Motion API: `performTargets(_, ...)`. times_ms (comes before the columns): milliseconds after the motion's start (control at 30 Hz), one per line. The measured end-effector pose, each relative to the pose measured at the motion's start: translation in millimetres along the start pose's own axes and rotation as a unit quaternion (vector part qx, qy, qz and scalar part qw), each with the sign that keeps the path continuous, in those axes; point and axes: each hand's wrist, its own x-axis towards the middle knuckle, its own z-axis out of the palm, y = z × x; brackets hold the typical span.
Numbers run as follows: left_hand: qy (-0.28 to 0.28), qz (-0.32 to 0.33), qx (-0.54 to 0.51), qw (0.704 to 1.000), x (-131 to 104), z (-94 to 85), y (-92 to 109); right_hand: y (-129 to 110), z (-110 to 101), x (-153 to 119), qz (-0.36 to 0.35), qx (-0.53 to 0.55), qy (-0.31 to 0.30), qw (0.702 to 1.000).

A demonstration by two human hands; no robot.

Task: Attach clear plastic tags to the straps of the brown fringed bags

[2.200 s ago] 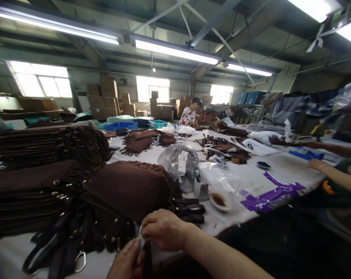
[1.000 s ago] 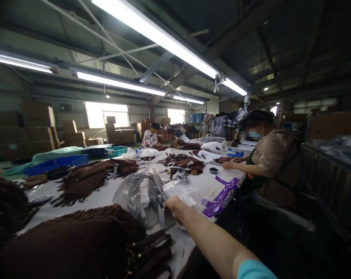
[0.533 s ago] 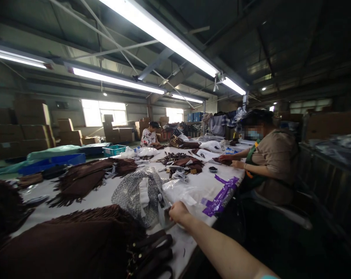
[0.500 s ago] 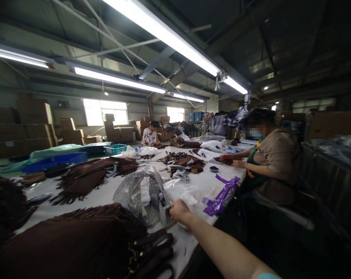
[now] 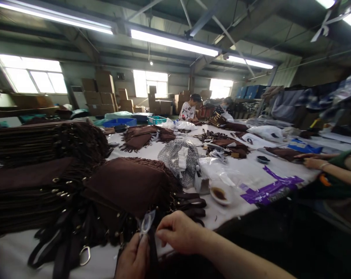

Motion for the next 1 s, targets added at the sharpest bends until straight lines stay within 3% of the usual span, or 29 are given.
performTargets(167, 0.002, 0.083, 0.126, 0.989, -9, -15.5, 7, -19, 45, 33, 0.019, -0.034, 0.013, 0.999)
performTargets(400, 0.065, 0.206, 0.237, 0.947, -9, -16.8, -17, -14, 55, 52, 0.087, -0.144, 0.046, 0.985)
performTargets(500, 0.083, 0.203, 0.233, 0.947, -10, -9.8, -27, -14, 53, 53, 0.093, -0.135, 0.05, 0.985)
performTargets(667, 0.177, 0.166, 0.098, 0.965, -13, -0.3, -33, -12, 55, 54, 0.102, -0.1, 0.061, 0.988)
performTargets(833, 0.067, 0.163, 0.096, 0.98, -8, -13.5, -26, -8, 58, 51, 0.107, -0.08, 0.062, 0.989)
performTargets(1000, 0.057, 0.098, 0.091, 0.989, -2, -20.5, -9, -12, 56, 33, 0.105, 0.001, 0.038, 0.994)
